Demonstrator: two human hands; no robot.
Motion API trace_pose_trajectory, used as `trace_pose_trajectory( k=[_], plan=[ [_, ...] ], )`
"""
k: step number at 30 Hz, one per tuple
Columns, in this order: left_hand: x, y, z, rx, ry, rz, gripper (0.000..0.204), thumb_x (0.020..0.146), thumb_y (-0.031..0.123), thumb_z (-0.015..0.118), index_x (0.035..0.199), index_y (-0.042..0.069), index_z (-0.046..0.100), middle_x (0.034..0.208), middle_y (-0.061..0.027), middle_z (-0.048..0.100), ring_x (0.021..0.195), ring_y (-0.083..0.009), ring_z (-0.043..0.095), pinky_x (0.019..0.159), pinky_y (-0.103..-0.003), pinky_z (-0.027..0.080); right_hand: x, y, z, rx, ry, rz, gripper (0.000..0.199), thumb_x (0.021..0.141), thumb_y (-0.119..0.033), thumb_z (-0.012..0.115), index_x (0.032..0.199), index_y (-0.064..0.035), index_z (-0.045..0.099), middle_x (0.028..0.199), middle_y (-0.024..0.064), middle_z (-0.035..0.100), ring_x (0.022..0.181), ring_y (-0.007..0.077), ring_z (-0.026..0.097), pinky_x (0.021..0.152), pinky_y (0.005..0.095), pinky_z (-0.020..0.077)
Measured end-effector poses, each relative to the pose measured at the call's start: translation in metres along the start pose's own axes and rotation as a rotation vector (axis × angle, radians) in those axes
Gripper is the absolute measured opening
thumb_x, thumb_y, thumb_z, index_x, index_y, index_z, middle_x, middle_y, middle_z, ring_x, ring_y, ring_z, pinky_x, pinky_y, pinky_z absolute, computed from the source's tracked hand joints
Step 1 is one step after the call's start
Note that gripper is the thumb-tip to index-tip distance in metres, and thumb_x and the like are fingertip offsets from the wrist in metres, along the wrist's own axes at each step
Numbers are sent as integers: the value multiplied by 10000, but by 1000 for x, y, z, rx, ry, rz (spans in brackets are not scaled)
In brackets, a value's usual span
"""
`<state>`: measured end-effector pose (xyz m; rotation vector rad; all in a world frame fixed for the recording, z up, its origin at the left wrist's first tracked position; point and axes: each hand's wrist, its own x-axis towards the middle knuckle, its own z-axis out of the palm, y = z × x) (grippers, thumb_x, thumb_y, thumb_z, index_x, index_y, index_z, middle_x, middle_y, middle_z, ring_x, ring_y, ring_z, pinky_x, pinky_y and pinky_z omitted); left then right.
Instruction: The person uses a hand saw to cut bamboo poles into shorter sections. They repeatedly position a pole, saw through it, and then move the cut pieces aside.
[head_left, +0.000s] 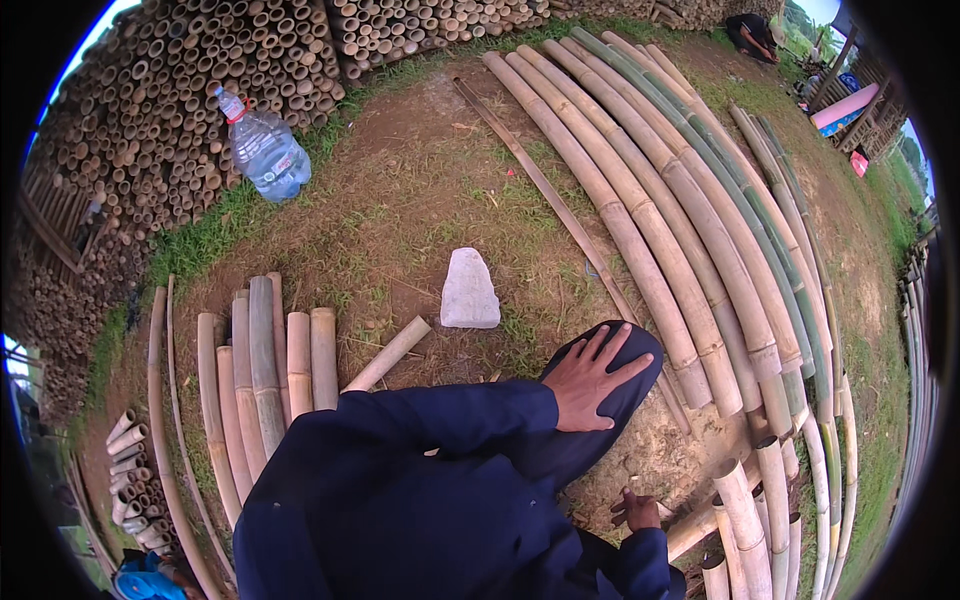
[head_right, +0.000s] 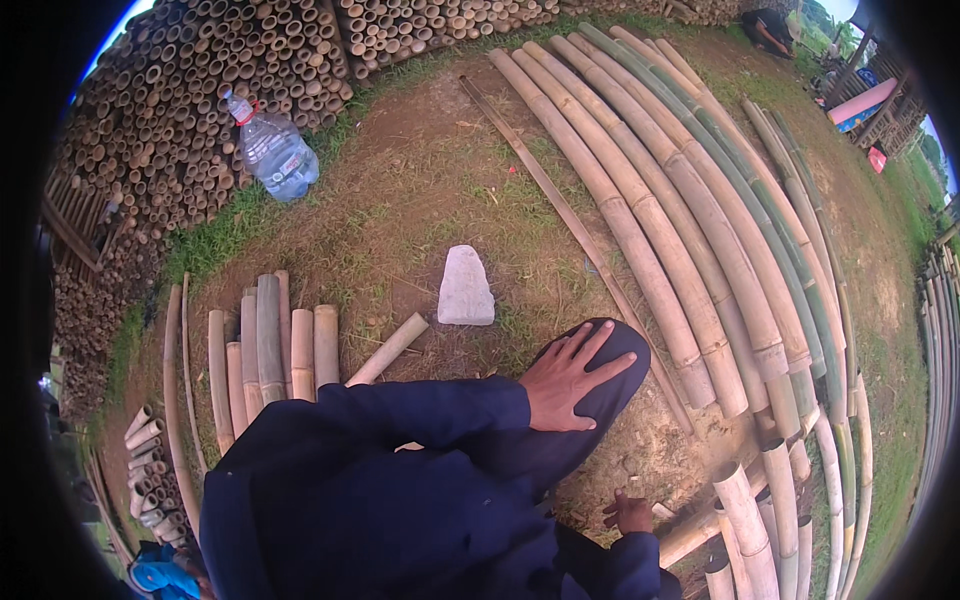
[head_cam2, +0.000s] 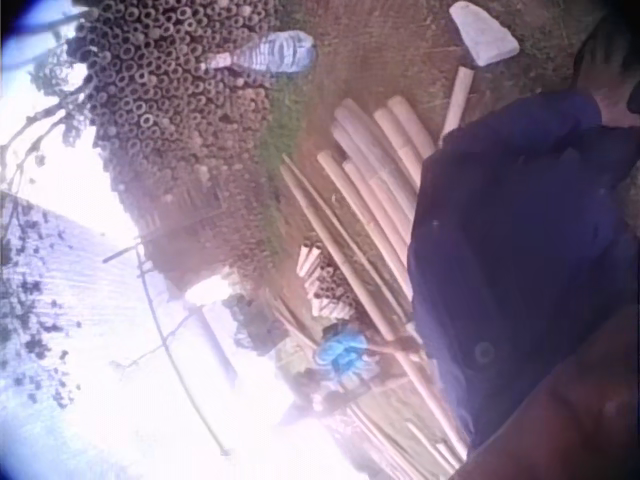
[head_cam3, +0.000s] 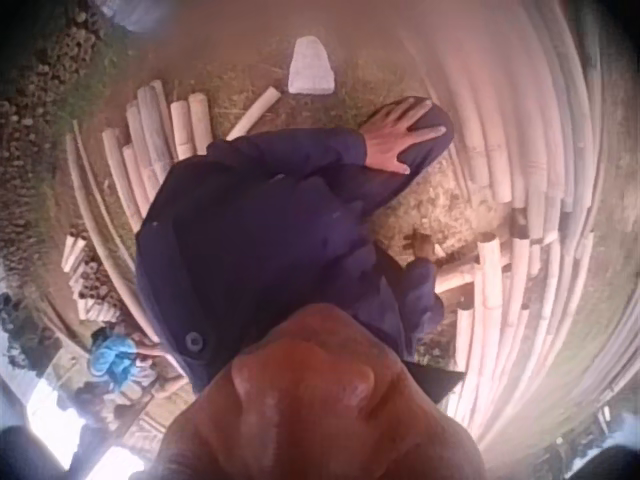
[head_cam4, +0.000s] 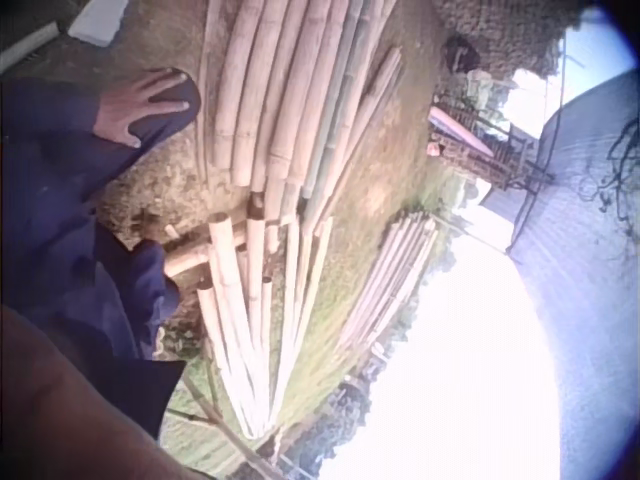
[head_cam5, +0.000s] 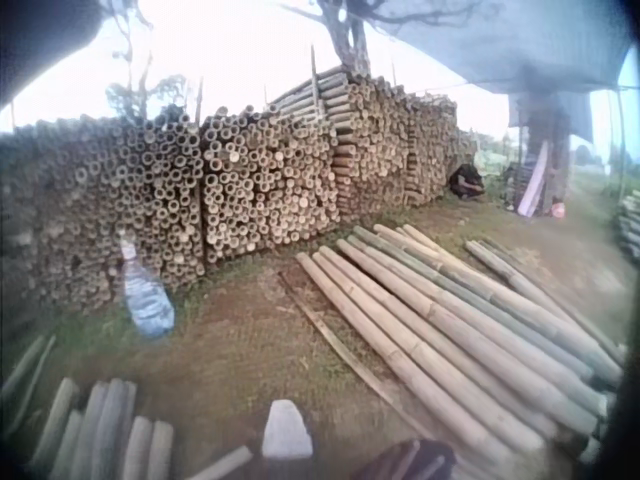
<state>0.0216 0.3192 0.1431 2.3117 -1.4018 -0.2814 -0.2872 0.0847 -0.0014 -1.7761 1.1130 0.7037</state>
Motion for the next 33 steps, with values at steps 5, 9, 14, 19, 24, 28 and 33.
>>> trace_pose_trajectory(
  k=[5,9,14,19,24,28,33],
  plan=[
    [7,-47,14,-542,175,20,897,924,496,700,1650,191,270,1688,-216,222,1547,-428,244,1245,-508,278,-5,-4,-7,-92,245,-142,287,864,-43,717,1142,-111,716,673,108,719,584,216,706,586,405,572],
    [6,-95,33,-967,74,-275,750,1049,589,448,1598,83,377,1594,-190,450,1479,-335,418,1237,-412,303,-13,0,-1,65,156,-243,391,836,-97,744,1223,-111,690,822,138,753,704,255,738,586,411,577],
    [-16,-95,40,-996,-181,-600,835,1057,693,276,1581,57,413,1576,-160,488,1423,-282,496,1205,-371,337,-19,33,7,-207,246,-342,467,826,-214,769,1268,-102,669,979,189,760,830,354,750,751,465,593],
    [-46,-146,117,-1253,-144,-774,1011,947,852,323,1535,49,498,1499,-184,561,1335,-278,561,1170,-338,353,-131,-10,30,-380,567,-307,417,826,-239,770,1210,-98,689,1045,149,747,987,368,713,922,489,537],
    [-24,-141,65,-1199,-60,-617,926,1034,715,369,1528,-65,437,1520,-201,523,1349,-243,541,1165,-308,362,-211,6,51,-506,948,-244,407,827,-338,771,1194,-170,718,1366,147,640,1374,316,521,1196,681,214],
    [38,-58,20,-799,-40,-304,740,1078,538,458,1512,-60,440,1541,-202,483,1408,-287,481,1189,-361,337,-238,25,49,-234,1027,76,712,824,-505,787,1446,-218,592,1693,207,203,1575,411,171,1213,708,122],
    [111,9,13,-83,-38,247,683,996,494,639,1464,9,529,1505,-241,517,1385,-376,511,1165,-414,374,-240,76,33,30,1204,179,708,835,-481,786,1438,-163,596,1500,156,502,1396,398,451,1169,518,361]
  ],
)
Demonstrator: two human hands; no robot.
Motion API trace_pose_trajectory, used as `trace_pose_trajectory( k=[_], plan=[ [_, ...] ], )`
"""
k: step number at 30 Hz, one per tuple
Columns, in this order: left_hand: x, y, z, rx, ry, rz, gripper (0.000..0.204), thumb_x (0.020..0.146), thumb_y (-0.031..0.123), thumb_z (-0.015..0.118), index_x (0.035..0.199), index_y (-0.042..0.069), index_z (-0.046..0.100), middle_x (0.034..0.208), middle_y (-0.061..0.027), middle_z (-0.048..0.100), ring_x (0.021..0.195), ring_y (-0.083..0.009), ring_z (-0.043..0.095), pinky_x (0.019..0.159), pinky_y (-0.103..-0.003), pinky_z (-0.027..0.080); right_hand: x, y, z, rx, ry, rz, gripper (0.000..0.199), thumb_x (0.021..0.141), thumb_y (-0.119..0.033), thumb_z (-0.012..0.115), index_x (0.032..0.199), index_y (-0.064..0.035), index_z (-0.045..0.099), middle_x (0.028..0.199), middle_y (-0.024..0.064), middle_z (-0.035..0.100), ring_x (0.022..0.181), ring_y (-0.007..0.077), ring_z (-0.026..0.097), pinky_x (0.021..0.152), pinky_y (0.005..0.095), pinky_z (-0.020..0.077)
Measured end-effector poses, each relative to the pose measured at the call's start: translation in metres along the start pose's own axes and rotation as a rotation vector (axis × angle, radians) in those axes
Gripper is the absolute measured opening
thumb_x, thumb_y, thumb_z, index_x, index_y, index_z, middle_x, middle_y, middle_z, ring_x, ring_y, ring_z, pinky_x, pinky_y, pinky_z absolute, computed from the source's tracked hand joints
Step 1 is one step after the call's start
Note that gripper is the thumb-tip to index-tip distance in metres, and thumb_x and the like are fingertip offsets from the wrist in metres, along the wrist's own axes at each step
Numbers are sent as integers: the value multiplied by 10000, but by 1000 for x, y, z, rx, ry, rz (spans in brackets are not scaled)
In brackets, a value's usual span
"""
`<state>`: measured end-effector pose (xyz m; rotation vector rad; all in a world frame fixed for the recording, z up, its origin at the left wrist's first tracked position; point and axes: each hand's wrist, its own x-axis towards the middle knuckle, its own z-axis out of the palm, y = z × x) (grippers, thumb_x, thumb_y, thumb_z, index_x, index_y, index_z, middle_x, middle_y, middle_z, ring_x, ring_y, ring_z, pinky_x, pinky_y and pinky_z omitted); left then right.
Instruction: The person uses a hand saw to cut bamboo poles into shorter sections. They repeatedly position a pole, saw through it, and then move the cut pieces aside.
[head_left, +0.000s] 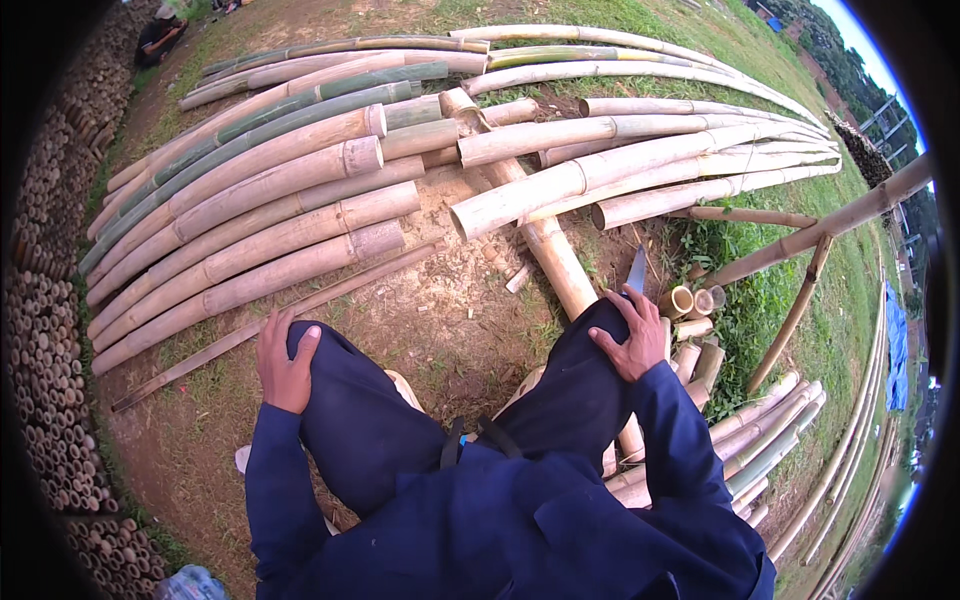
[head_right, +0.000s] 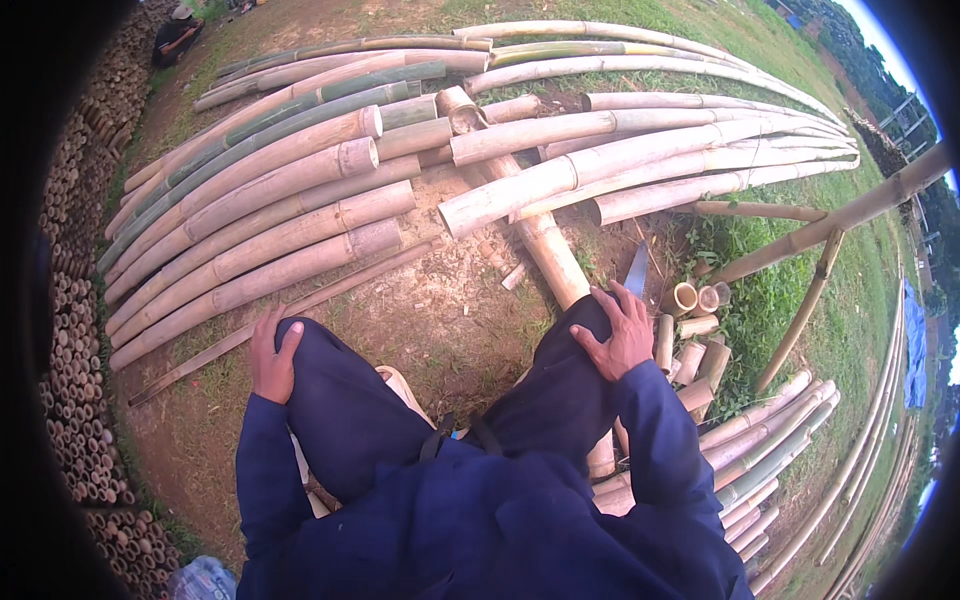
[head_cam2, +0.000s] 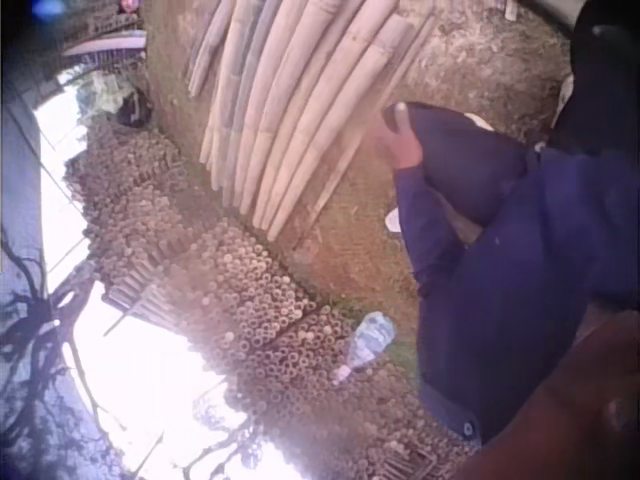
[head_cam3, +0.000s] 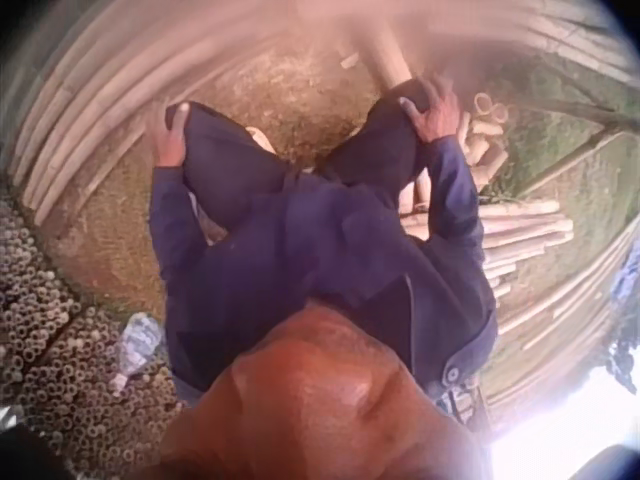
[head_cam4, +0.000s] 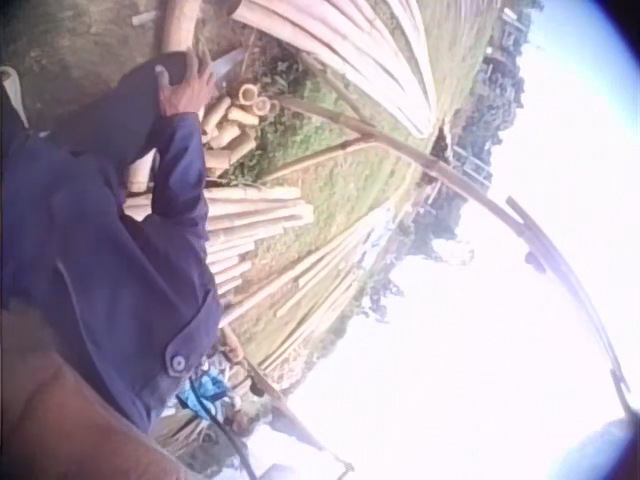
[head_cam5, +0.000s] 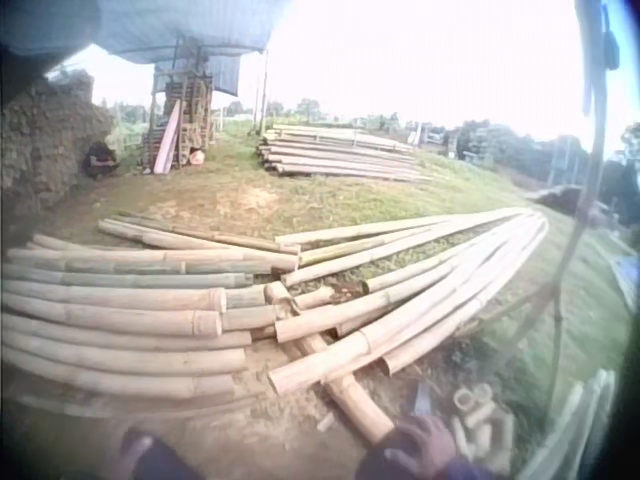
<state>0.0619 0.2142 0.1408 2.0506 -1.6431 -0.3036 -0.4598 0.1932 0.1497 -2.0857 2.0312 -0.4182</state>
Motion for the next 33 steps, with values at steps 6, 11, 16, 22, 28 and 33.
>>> trace_pose_trajectory(
  k=[6,11,16,22,28,33],
  plan=[
    [111,134,73,-356,-320,338,585,869,318,816,1332,16,624,1326,-225,643,1267,-372,604,1070,-453,468,11,18,-15,11,-101,188,549,907,-502,689,1272,-92,704,1214,145,675,1194,354,620,1034,468,482],
    [182,175,179,-68,-210,545,763,744,308,891,1379,20,579,1342,-199,632,1266,-363,596,1078,-451,470,11,14,-22,97,30,193,495,917,-457,675,1232,-78,719,1205,147,689,1196,355,629,1042,471,479],
    [204,223,233,328,-380,377,1207,560,522,956,1500,-11,419,1530,-203,465,1467,-330,392,1206,-483,334,-8,23,-32,145,69,260,454,926,-435,670,1226,-99,722,1213,154,689,1196,358,627,1053,464,480],
    [208,221,241,314,-425,378,1078,551,553,949,1371,-5,530,1368,-207,615,1331,-358,549,1153,-476,389,-11,24,-30,139,124,247,448,918,-447,683,1192,-95,728,1145,150,686,1128,356,637,981,469,503],
    [205,222,231,342,-497,336,1035,544,591,923,1318,-2,576,1304,-185,664,1260,-340,614,1125,-487,411,-3,5,-39,122,64,285,454,918,-442,680,1186,-79,733,1202,131,697,1186,326,633,1048,461,469],
    [208,224,229,334,-464,377,957,561,573,916,1283,20,616,1267,-188,684,1228,-325,639,1086,-478,438,4,2,-33,64,80,262,470,914,-466,682,1186,-86,734,1172,102,699,1172,311,633,1023,458,464]
  ],
)
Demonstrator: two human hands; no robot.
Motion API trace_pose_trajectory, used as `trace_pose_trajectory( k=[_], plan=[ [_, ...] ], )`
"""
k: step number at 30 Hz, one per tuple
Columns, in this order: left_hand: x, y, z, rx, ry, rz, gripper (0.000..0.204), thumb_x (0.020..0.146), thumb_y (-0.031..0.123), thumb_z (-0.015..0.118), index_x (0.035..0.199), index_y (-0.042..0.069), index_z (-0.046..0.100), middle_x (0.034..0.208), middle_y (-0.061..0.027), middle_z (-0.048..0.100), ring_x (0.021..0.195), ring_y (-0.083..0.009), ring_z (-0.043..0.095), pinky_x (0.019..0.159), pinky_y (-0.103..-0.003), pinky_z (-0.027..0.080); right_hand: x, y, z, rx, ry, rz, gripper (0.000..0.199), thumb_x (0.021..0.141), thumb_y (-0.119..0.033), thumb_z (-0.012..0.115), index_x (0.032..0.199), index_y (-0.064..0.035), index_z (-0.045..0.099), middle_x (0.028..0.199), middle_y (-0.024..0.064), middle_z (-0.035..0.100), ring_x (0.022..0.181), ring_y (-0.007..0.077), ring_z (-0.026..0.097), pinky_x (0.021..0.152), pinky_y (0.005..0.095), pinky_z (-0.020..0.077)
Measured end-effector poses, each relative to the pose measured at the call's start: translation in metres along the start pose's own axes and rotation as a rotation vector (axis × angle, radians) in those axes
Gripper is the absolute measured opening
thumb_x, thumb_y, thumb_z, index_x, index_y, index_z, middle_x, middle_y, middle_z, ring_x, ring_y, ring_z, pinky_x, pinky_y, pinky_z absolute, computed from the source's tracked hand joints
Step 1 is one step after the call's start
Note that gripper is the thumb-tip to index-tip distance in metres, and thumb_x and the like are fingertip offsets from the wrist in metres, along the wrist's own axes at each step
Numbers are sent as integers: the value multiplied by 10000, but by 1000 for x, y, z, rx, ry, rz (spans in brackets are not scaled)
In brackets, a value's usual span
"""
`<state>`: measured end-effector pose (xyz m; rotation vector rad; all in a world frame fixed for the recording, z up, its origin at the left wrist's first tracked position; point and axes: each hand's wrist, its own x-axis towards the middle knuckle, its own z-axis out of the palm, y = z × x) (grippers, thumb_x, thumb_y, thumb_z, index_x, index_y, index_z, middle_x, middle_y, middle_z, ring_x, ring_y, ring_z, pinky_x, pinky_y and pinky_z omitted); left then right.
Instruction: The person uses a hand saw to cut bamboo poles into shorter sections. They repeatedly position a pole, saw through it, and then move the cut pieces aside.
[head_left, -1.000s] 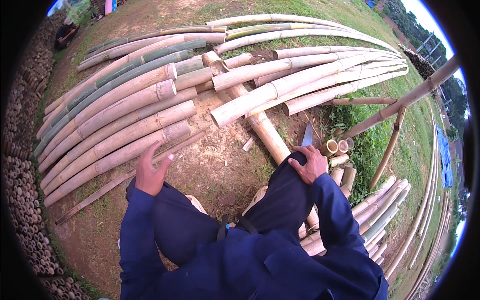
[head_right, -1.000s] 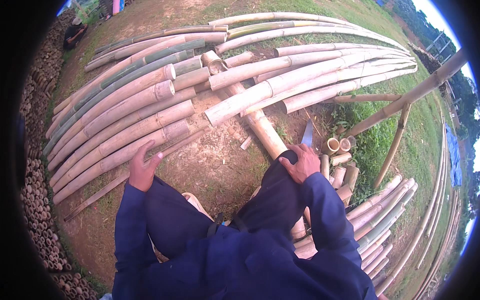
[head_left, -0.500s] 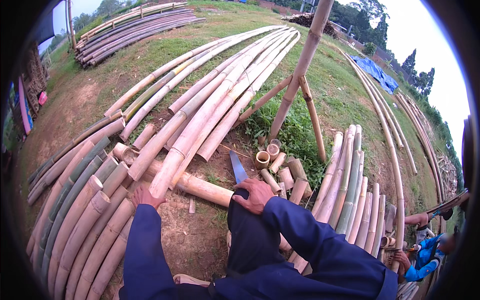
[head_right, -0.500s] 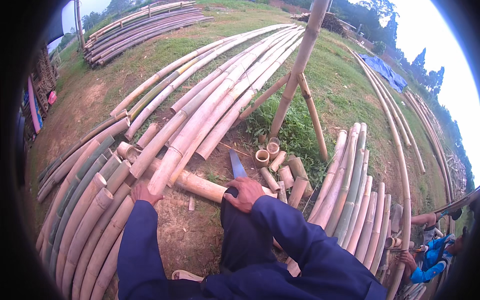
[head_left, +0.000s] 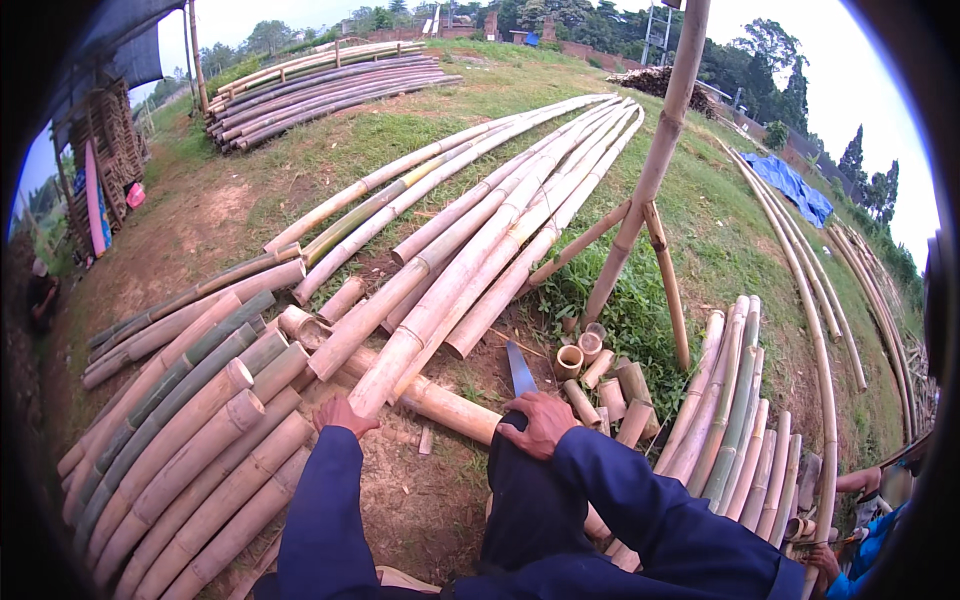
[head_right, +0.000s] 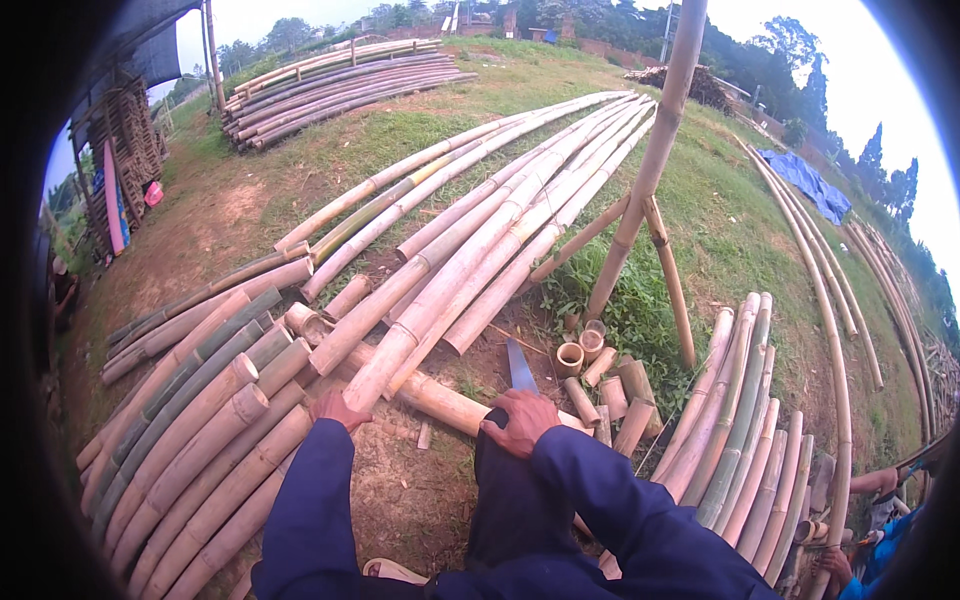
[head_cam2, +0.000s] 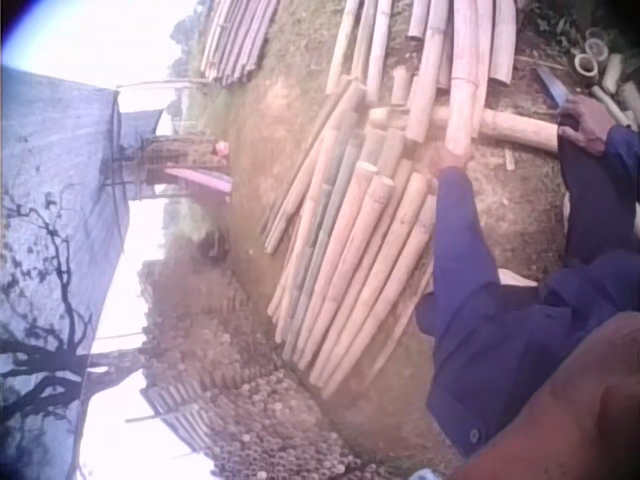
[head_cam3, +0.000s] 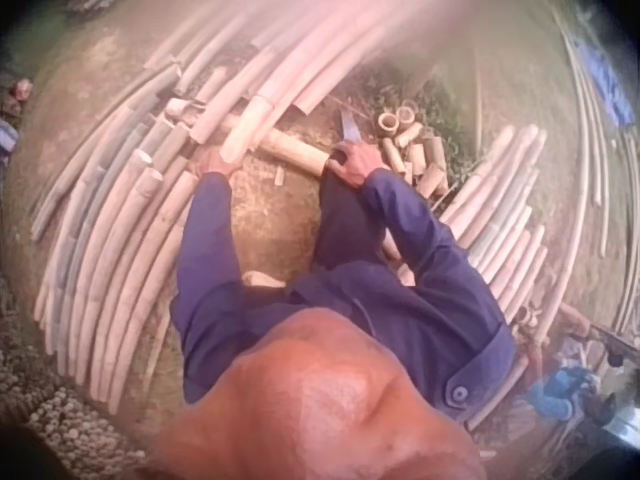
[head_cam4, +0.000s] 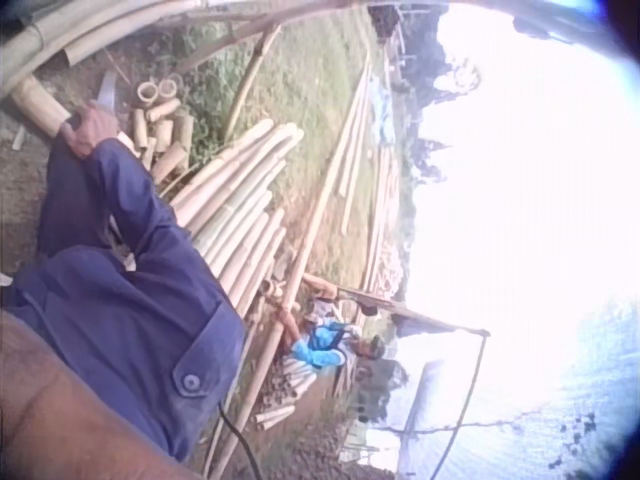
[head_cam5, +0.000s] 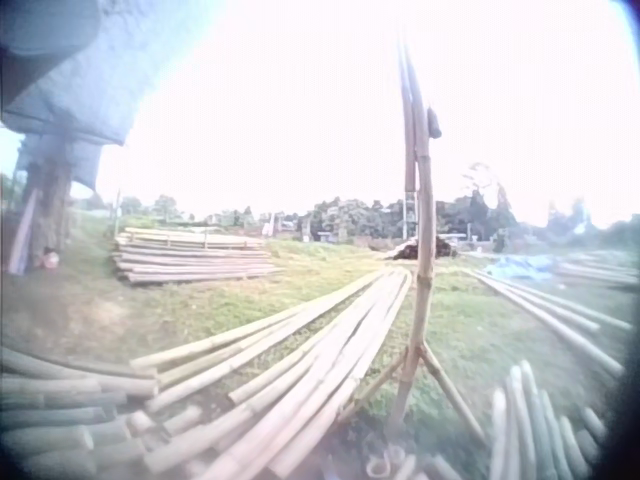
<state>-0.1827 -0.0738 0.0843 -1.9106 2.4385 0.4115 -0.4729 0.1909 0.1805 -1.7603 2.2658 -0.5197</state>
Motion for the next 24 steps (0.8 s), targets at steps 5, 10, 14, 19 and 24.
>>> trace_pose_trajectory(
  k=[5,10,14,19,24],
  plan=[
    [12,-13,7,27,-78,-24,880,585,546,911,1259,50,639,1264,-185,689,1226,-310,642,1077,-459,434,3,-10,8,-23,-20,-39,475,916,-467,680,1202,-91,731,1172,96,694,1174,300,626,1038,457,449],
    [8,1,11,60,-36,-14,831,610,532,904,1246,57,658,1234,-163,713,1177,-297,670,1079,-453,419,-6,-9,7,-29,38,-32,473,916,-464,677,1201,-91,732,1170,96,694,1179,304,623,1051,454,446],
    [6,-5,15,61,1,-25,845,612,538,903,1259,53,658,1234,-149,721,1159,-277,686,1126,-454,384,-7,-20,1,-31,2,-4,461,915,-458,672,1188,-92,736,1186,103,696,1193,308,619,1049,453,451],
    [16,-8,17,7,-57,-10,885,611,538,898,1290,36,633,1270,-165,705,1203,-282,671,1183,-461,345,-11,-13,-1,-20,45,-7,438,914,-451,665,1166,-101,741,1185,111,696,1206,312,618,1039,455,462],
    [2,-7,11,14,-2,74,849,618,527,892,1254,31,626,1211,-175,716,1165,-301,681,1101,-451,400,-13,-3,3,17,65,8,441,923,-453,648,1186,-109,732,1200,115,691,1220,320,612,1044,460,462]
  ],
)
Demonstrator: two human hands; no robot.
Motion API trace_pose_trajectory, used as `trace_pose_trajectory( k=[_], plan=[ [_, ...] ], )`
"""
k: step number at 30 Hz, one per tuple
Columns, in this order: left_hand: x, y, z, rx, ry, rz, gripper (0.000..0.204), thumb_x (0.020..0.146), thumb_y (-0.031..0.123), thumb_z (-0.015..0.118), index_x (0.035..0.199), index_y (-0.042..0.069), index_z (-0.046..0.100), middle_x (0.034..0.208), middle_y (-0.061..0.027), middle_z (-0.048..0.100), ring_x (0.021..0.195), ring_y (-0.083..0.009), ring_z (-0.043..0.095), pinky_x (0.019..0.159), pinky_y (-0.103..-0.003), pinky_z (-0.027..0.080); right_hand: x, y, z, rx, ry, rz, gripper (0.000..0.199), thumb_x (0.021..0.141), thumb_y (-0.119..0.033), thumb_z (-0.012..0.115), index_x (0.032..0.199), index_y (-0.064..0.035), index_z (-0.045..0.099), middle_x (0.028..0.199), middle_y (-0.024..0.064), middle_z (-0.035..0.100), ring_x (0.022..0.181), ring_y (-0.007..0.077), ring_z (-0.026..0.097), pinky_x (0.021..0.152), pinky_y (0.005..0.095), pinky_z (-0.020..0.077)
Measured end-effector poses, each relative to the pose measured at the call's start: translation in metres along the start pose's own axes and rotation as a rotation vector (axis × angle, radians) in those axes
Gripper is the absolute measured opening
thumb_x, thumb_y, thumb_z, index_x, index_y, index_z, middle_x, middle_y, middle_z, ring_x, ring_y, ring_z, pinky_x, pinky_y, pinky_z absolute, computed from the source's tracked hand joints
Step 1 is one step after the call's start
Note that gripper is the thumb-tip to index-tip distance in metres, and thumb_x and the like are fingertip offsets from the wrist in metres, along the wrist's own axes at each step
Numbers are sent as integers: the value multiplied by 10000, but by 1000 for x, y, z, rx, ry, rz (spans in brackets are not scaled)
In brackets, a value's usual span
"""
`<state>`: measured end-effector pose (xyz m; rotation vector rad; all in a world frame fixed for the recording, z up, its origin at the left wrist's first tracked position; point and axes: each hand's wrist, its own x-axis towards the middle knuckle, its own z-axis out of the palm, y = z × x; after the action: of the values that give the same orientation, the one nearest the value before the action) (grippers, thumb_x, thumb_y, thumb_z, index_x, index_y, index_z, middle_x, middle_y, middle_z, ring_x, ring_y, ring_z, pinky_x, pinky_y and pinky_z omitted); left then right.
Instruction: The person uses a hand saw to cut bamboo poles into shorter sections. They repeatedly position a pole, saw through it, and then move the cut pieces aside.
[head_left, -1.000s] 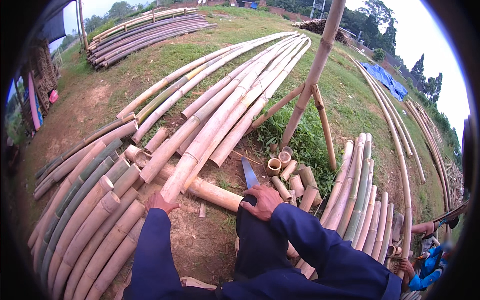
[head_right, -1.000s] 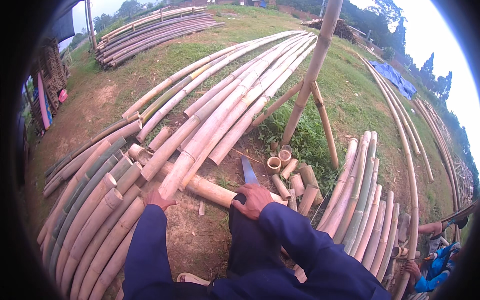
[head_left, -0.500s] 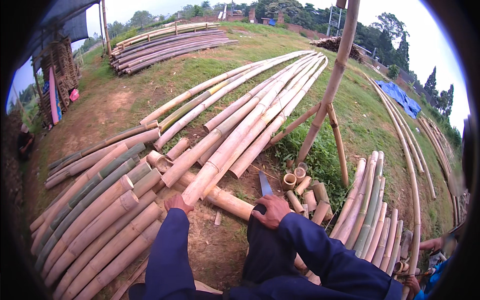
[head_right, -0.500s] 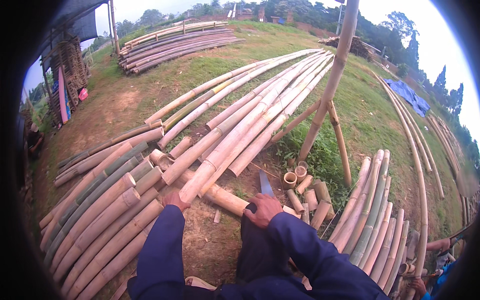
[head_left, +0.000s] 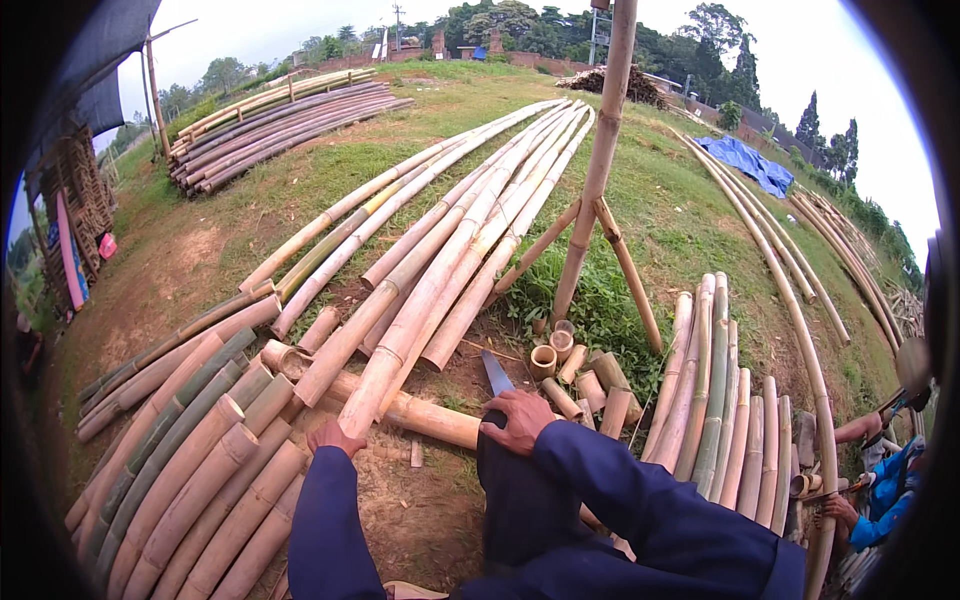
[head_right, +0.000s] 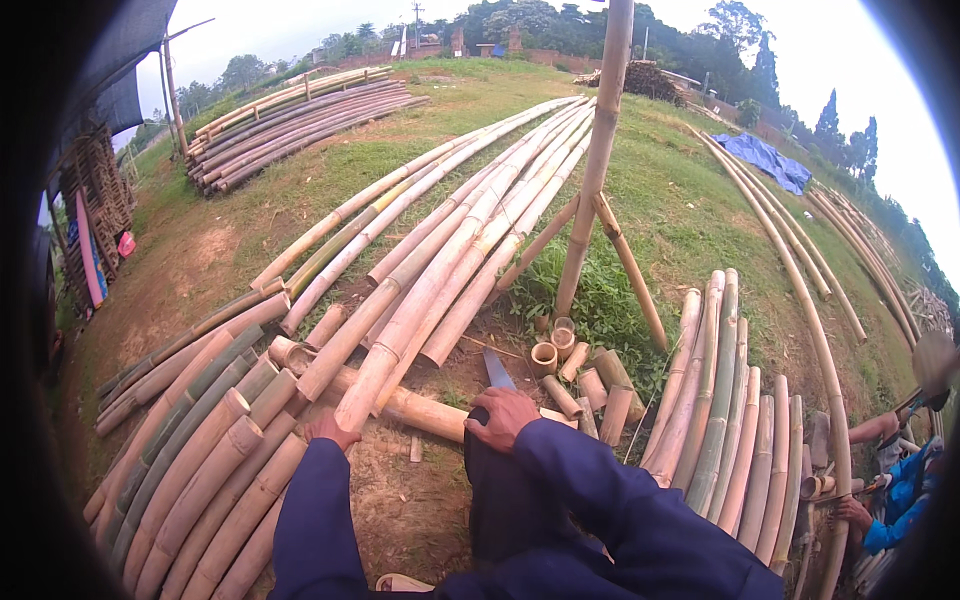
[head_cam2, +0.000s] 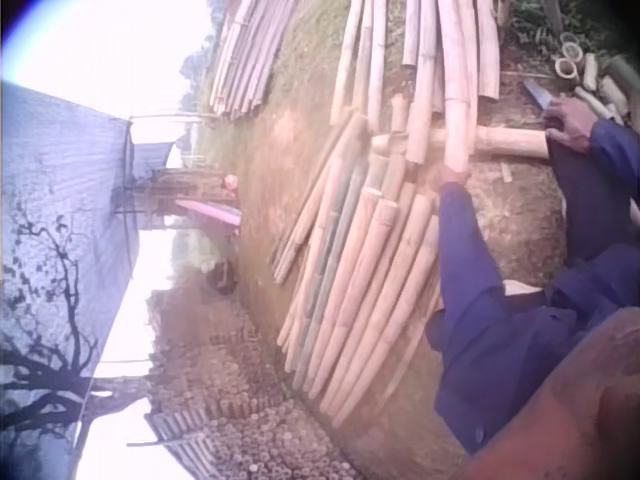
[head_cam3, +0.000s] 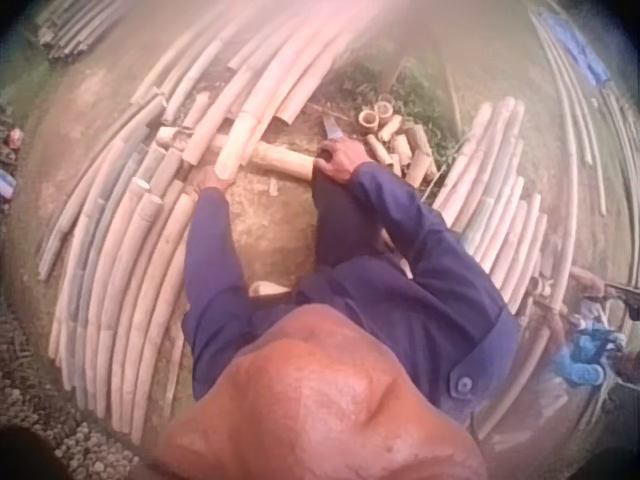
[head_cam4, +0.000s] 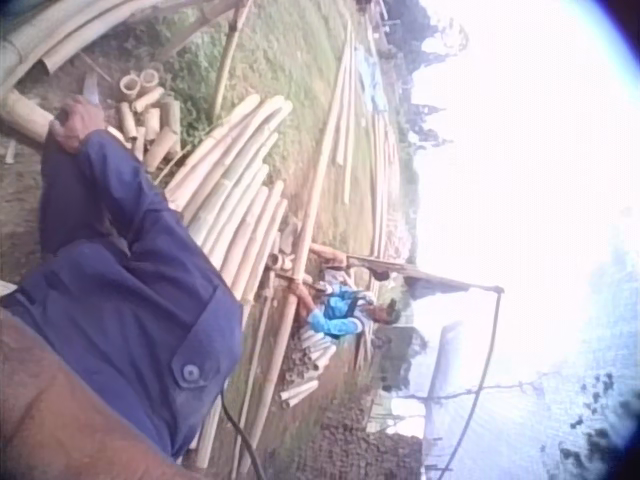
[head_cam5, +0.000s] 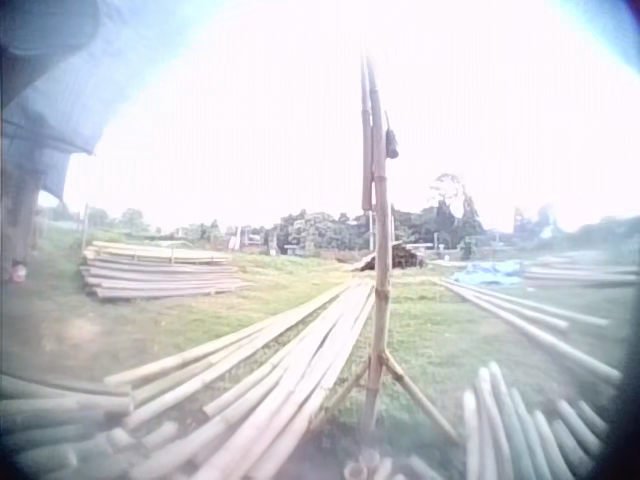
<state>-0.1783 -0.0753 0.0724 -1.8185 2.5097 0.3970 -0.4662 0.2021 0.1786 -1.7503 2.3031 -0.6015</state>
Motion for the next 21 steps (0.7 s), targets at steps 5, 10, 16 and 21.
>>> trace_pose_trajectory(
  k=[5,10,16,21],
  plan=[
    [-23,7,6,20,28,53,924,583,483,900,1301,10,561,1171,-213,708,1117,-343,676,1059,-456,432,4,2,1,-16,-26,-7,491,929,-461,648,1228,-75,704,1212,136,682,1205,331,614,1038,461,465],
    [-75,-8,15,-45,142,82,892,570,410,913,1260,0,524,1133,-236,682,1079,-389,663,1040,-477,439,2,1,2,-13,-28,-23,495,934,-448,654,1252,-70,684,1228,138,673,1229,325,602,1056,452,445],
    [-143,-64,8,4,149,84,779,534,367,938,1107,40,524,1062,-199,658,1032,-394,633,933,-479,442,-4,9,-1,19,2,-45,497,920,-438,662,1261,-78,675,1235,128,665,1213,320,599,1061,460,435],
    [-207,-158,9,134,223,78,797,500,352,962,1094,58,519,1025,-172,658,1019,-386,627,942,-466,435,-5,6,4,17,16,-82,504,920,-420,672,1279,-66,660,1279,127,651,1243,325,586,1085,458,420]
  ],
)
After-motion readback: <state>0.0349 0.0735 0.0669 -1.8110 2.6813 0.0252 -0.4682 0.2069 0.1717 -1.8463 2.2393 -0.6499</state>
